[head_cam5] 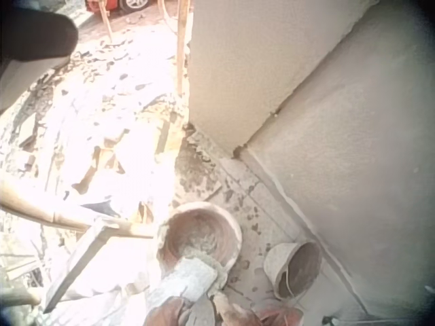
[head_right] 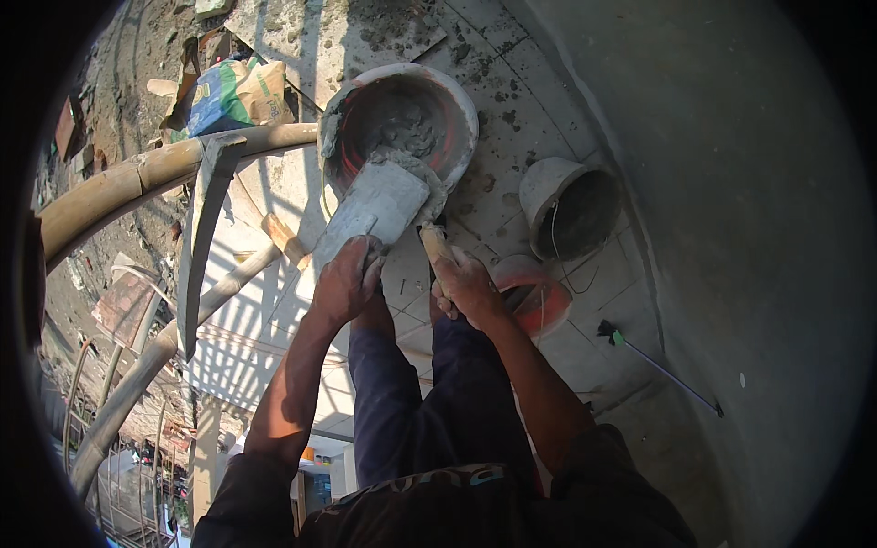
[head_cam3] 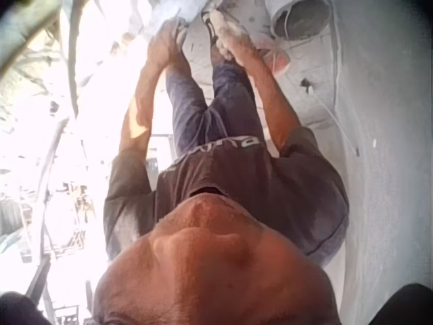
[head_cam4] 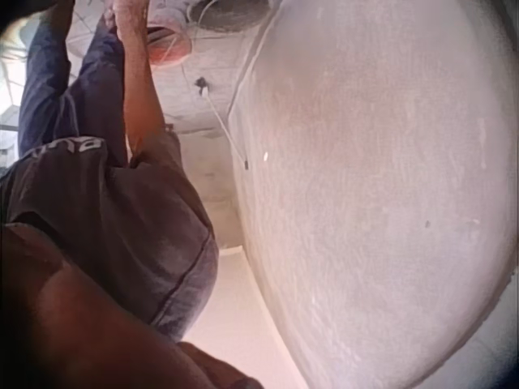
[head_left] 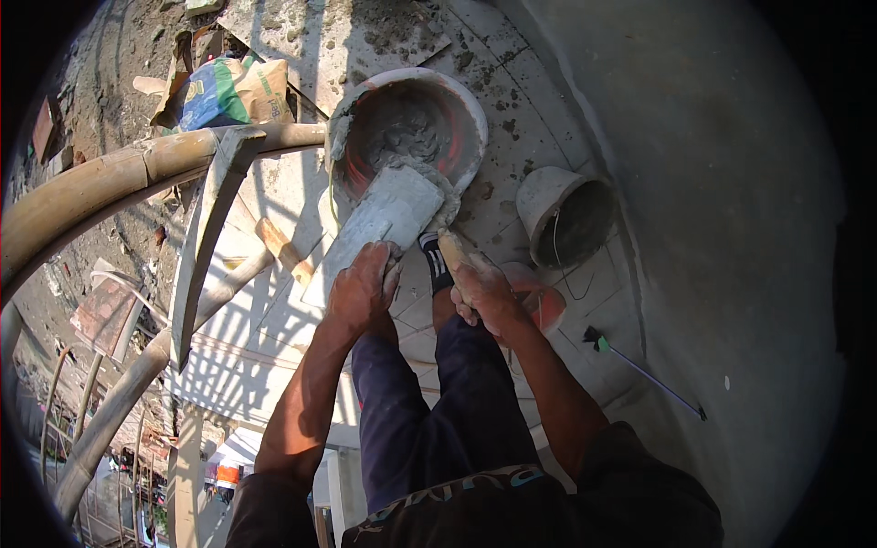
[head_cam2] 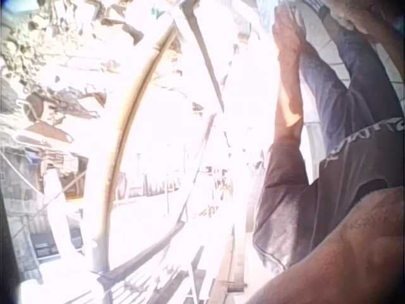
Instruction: The person scoops mortar from a bucket onto a hawk using a trowel. They then apply the mortar to a wall, spreading and smoothing it across the surface.
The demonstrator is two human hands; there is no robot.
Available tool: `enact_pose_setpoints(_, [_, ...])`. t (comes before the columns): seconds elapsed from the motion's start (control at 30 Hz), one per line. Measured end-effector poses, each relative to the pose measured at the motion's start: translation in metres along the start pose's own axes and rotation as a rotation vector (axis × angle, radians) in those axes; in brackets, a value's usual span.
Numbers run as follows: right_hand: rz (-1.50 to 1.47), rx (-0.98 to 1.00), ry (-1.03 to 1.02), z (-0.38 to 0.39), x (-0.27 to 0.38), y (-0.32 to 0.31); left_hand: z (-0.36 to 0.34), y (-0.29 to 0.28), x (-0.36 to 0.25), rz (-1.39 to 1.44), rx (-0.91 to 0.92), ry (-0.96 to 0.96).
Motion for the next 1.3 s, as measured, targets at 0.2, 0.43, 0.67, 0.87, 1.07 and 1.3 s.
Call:
enact_pose_setpoints(0.2, [-0.01,-0.045,0.046,0.017,0.011,-0.016,-0.032,0.046,0.005,-0.014,0.205,-0.086])
enact_pose_setpoints(0.43, [-0.032,-0.042,0.157,0.045,-0.011,-0.04,-0.07,0.041,0.028,-0.046,0.184,-0.206])
enact_pose_setpoints(0.67, [0.139,-0.188,-0.082,0.063,-0.057,-0.08,-0.048,0.013,0.057,0.375,-0.051,-0.572])
enact_pose_setpoints(0.87, [0.539,-0.275,-0.477,0.097,-0.039,-0.049,-0.013,0.053,0.042,1.881,-0.582,-0.88])
enact_pose_setpoints(1.07, [0.674,-0.188,-0.595,0.085,-0.05,-0.025,-0.009,0.047,0.053,1.709,-0.633,-0.514])
enact_pose_setpoints(1.3, [0.665,-0.42,-0.745,0.02,0.016,-0.031,-0.006,0.056,0.025,1.948,-0.477,-0.714])
Point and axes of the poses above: each hand's wrist, its own z-axis away from the middle knuckle, its own y-axis out of the palm, x = y × z, the point moved 8 cm from there along -z, towards the middle knuckle, and after that the axes turned 14 degrees about y, right-handed, at the moved point
